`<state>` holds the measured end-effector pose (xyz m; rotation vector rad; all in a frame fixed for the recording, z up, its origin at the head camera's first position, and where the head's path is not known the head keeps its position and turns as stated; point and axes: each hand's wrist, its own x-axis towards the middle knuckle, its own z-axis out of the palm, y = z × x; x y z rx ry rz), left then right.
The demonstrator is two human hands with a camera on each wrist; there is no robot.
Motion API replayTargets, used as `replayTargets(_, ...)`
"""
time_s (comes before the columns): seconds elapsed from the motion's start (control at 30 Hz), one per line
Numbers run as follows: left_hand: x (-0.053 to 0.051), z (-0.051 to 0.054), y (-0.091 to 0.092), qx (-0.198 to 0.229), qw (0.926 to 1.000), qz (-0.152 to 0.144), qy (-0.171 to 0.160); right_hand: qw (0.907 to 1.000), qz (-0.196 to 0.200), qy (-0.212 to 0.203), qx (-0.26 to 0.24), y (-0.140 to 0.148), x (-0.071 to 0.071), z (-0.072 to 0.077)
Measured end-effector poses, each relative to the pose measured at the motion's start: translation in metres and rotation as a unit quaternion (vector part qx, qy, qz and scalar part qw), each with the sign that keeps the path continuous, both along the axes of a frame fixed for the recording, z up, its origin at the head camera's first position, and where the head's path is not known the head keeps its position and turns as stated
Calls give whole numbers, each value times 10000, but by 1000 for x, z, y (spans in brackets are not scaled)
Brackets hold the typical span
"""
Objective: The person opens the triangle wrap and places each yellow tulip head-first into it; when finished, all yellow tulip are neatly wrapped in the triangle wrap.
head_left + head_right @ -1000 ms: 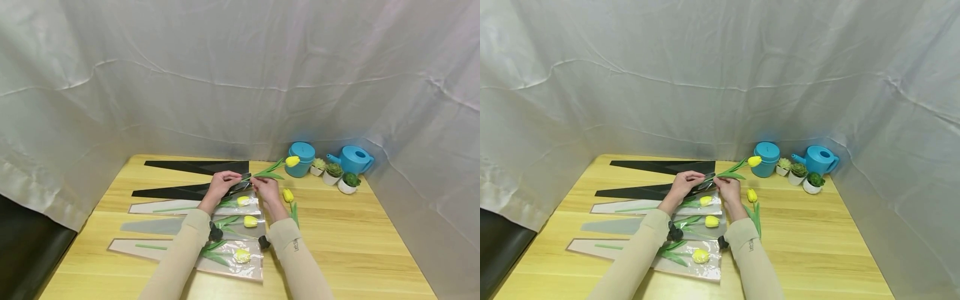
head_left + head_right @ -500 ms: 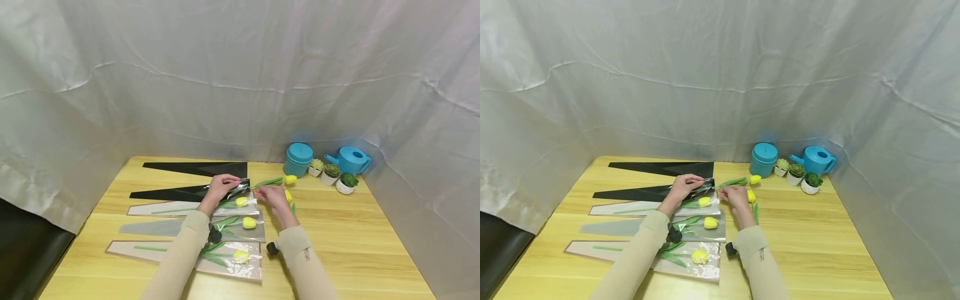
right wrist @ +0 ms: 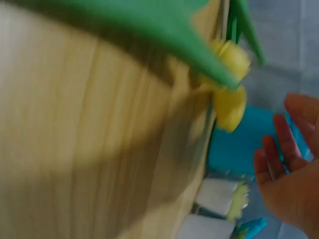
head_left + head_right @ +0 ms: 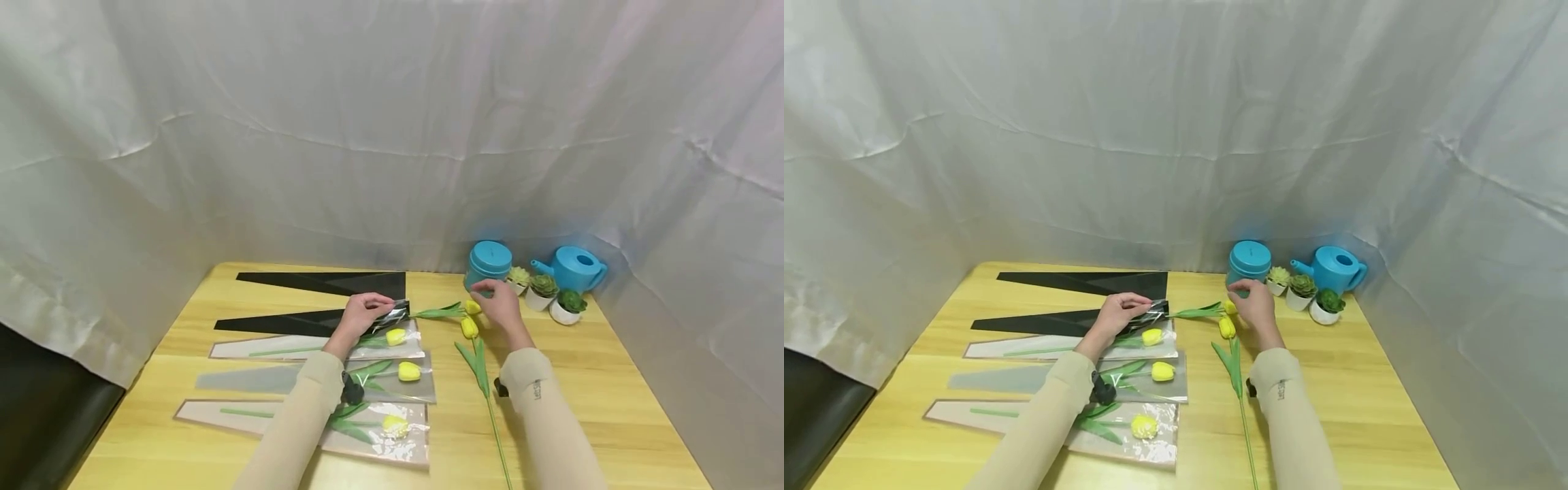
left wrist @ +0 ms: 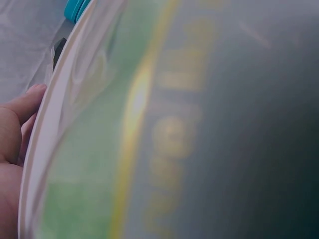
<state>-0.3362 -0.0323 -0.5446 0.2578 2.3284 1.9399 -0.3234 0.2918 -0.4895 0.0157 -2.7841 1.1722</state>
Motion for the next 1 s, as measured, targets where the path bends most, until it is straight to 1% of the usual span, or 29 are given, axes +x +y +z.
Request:
replayTargets(0.07, 0, 0, 1, -32, 10000, -20, -8, 9989, 315, -101, 343, 9, -4, -3)
replayTargets(0.13, 0, -1, 1, -28, 10000, -19, -11, 9969, 596, -302, 403, 11, -7, -8)
replayTargets(0.2, -1, -2, 1, 0, 10000, -25, 8, 9951, 755, -494, 395, 12, -10, -13)
replayTargets(0.27, -2, -1, 2, 33, 10000, -41, 40, 9939, 809, -689, 298, 12, -11, -19)
replayTargets(0.37, -2, 0, 4, 65, 10000, -22, 32, 9920, 881, -802, 408, 12, -13, -27)
replayTargets(0.53, -1, -1, 8, 48, 10000, 35, 78, 9901, 920, -741, 752, 14, -14, -35)
replayTargets(0.67, -2, 0, 8, 141, 9998, -18, 128, 9891, 1000, -640, 872, 15, -17, -35)
replayTargets(0.8, -3, 1, 7, 77, 9999, -28, 114, 9858, 1203, -548, 1034, 14, -18, -32)
replayTargets(0.9, -3, 1, 6, 0, 10000, -44, 75, 9845, 1256, -596, 1074, 13, -16, -27)
replayTargets(1.0, -2, 2, 5, -23, 10000, -58, 71, 9854, 1242, -607, 992, 12, -13, -20)
